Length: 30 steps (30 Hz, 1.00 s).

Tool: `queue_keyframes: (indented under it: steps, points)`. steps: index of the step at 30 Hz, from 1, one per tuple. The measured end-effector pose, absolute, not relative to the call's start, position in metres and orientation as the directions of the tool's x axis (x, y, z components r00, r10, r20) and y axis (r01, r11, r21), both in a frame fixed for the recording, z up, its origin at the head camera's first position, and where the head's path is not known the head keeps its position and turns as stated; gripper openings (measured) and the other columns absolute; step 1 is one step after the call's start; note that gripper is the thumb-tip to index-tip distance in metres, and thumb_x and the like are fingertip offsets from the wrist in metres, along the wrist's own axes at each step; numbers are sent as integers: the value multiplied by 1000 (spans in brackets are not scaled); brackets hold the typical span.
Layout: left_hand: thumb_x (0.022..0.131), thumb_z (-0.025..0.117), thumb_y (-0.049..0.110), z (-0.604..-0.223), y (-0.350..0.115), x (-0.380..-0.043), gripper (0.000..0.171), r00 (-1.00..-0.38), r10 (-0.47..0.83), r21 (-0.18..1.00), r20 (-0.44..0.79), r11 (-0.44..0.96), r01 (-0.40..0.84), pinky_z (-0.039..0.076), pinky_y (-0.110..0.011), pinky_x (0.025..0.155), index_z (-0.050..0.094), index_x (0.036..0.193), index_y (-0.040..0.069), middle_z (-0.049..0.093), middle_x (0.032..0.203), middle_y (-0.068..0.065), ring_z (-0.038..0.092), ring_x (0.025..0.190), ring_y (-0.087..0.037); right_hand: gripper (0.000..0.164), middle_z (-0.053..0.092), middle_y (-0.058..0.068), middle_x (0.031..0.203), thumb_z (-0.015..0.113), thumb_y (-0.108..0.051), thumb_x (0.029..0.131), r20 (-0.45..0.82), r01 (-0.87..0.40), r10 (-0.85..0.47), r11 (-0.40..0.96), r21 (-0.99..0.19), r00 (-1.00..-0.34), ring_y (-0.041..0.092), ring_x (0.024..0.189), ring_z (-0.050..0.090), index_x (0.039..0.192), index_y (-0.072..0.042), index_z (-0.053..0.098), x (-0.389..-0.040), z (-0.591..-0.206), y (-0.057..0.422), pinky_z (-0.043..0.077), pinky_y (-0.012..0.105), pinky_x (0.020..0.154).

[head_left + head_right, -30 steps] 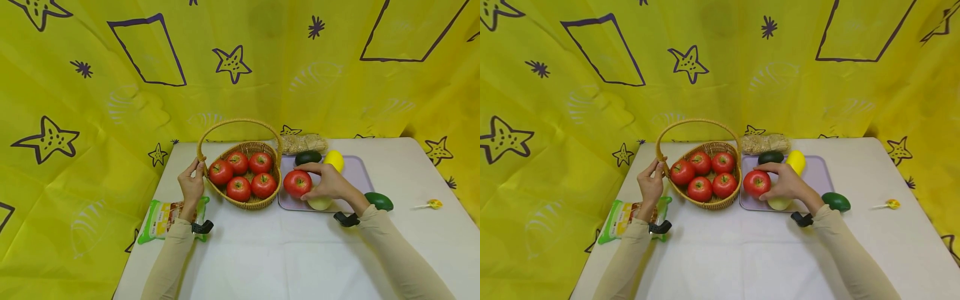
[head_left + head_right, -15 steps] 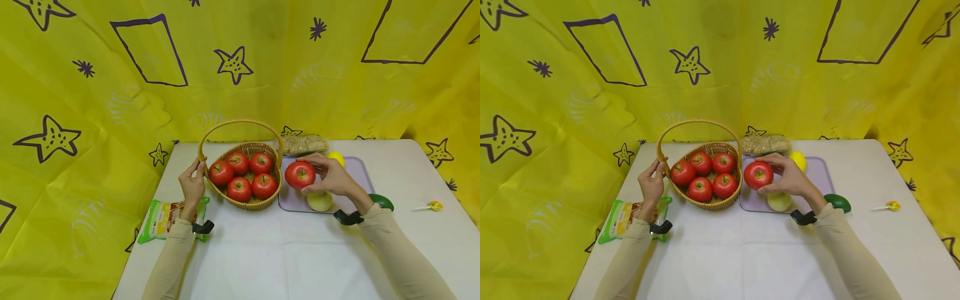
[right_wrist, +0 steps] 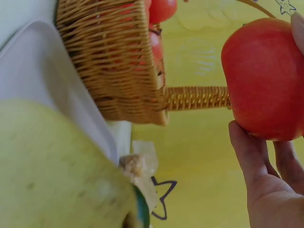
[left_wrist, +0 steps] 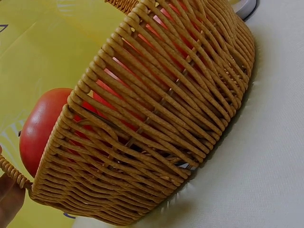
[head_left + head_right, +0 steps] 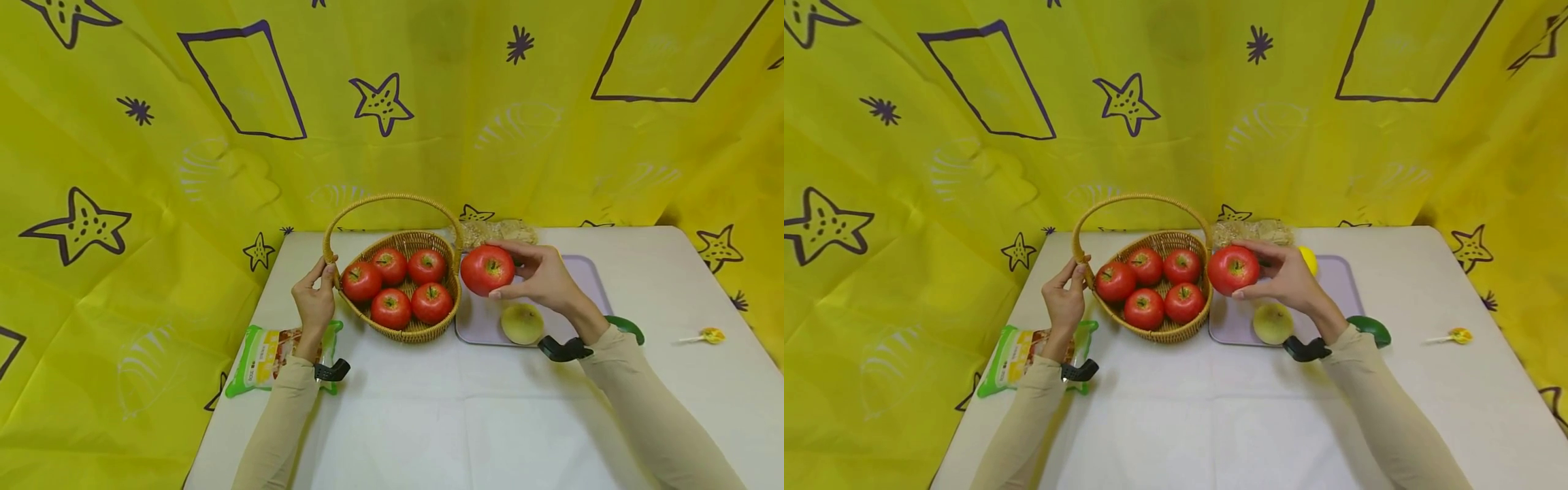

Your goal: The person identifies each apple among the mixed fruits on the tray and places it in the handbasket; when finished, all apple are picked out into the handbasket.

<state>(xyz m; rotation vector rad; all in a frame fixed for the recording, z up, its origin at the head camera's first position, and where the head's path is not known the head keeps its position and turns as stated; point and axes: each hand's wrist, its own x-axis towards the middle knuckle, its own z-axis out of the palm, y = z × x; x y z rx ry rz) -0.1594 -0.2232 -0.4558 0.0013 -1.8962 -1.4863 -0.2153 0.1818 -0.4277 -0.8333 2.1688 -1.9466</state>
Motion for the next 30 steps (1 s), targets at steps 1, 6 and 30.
queue_keyframes:
  steps: [1,6,30]
  points:
    - [102,65,-4,-459,-225,-161,28,-744,-414,847,525,337,410,55,-9,73,70,128,-13,74,116,-33,69,101,2,81,70,-8,139,90,17,71,273,-319,-460,23,-947,-845,8,113,72,146,2,62,-215,-426,181,60,22,94]
    - [102,66,-3,-475,-232,-170,28,-750,-419,854,512,341,392,56,-9,75,71,129,-10,75,118,-31,68,103,4,82,73,-13,133,90,18,70,269,-299,-460,-7,-954,-846,10,110,75,146,5,61,-214,-419,174,61,24,93]
    - [103,64,-3,-459,-228,-162,28,-762,-385,846,521,351,401,58,-14,72,69,129,-13,73,119,-33,69,101,2,83,72,2,140,94,9,70,220,-219,-502,-62,-974,-836,16,117,73,147,0,63,-212,-407,110,61,33,99]
